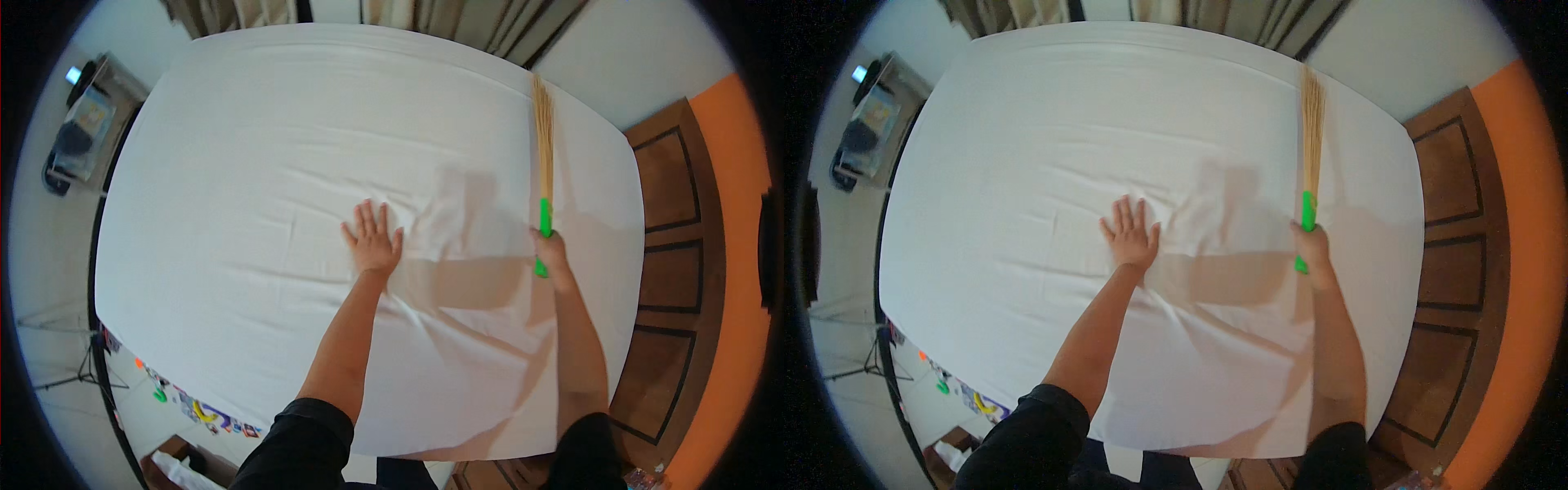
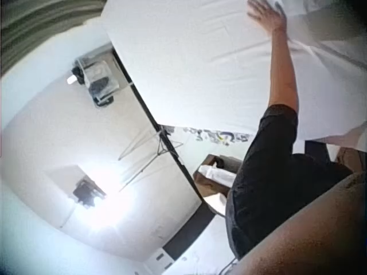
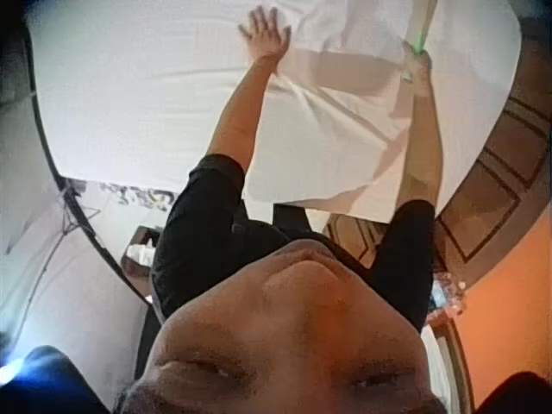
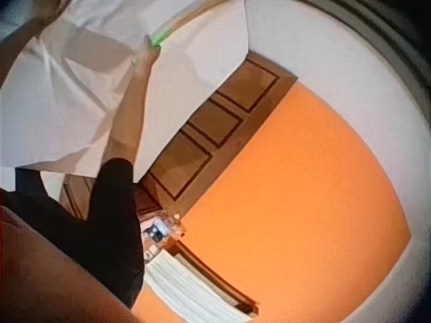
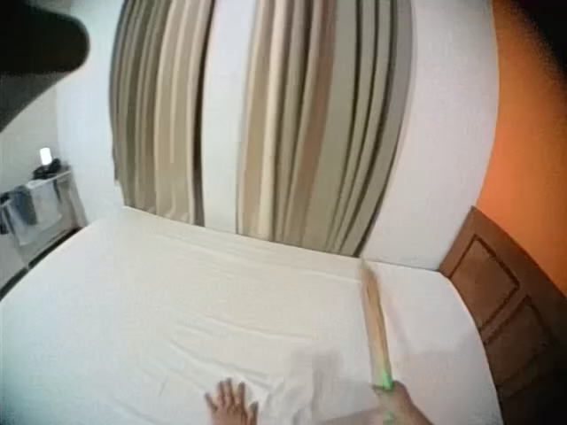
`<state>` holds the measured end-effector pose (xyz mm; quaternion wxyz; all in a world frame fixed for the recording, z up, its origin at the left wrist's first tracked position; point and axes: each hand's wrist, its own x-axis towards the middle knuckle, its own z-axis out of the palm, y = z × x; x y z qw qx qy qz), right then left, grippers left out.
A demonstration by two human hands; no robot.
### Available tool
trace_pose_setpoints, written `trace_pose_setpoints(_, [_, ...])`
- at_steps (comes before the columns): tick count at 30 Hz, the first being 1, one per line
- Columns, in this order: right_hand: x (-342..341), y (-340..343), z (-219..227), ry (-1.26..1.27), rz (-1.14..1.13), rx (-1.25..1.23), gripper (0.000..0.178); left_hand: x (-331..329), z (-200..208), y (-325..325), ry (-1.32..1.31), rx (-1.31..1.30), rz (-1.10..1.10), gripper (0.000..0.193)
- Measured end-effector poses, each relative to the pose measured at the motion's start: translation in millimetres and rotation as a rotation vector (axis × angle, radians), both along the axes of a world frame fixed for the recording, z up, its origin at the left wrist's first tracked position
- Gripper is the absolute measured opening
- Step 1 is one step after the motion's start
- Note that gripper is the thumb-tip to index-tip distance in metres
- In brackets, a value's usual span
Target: The recorder uses a broom to sweep a bed and then folds a blanket in a hotel room.
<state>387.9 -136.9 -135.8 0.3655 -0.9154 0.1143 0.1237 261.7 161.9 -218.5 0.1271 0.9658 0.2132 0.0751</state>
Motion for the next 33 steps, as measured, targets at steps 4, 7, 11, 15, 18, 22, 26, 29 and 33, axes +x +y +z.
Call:
trace_pose_setpoints(4, [-124.2, 66.8, -74.8, -0.036, 0.311, -0.197, 0.017, -64.9, -9.2, 7.3, -0.079, -0.123, -0.246, 0.049])
trace_pose_setpoints(7, [-262.5, 79.5, -68.1, 0.233, 0.387, 0.309, 0.033, -163.8, 18.2, 8.7, -0.433, -0.658, -0.280, 0.039])
trace_pose_setpoints(11, [-389.2, 55.2, 1.3, 0.516, 0.911, -0.286, 0.037, -298.8, 90.7, 9.5, -0.383, -0.693, -0.113, 0.031])
trace_pose_setpoints(15, [-404.7, 0.6, 13.9, 0.272, 0.856, -0.348, 0.028, -364.0, 128.9, 41.4, -0.363, -0.659, -0.026, 0.024])
trace_pose_setpoints(18, [-387.4, -32.6, 4.8, 0.033, 0.344, -0.265, 0.021, -367.7, 159.1, 67.7, -0.403, -0.642, 0.001, 0.021])
trace_pose_setpoints(22, [-351.7, -27.1, -27.4, 0.098, -0.425, 0.391, 0.011, -355.2, 186.5, 89.7, -0.517, -0.570, -0.083, 0.018])
trace_pose_setpoints(26, [-432.1, 53.9, -64.1, 0.272, -0.290, 0.355, 0.008, -357.1, 214.6, 95.7, -0.497, -0.560, -0.215, 0.016])
trace_pose_setpoints(29, [-546.2, 99.5, -74.9, 0.173, 0.694, -0.292, 0.023, -365.0, 224.0, 100.9, -0.467, -0.507, -0.338, 0.015])
trace_pose_setpoints(33, [-581.0, 126.7, 13.8, 0.399, 0.845, -0.219, 0.028, -381.9, 234.1, 112.4, -0.432, -0.470, -0.422, 0.015])
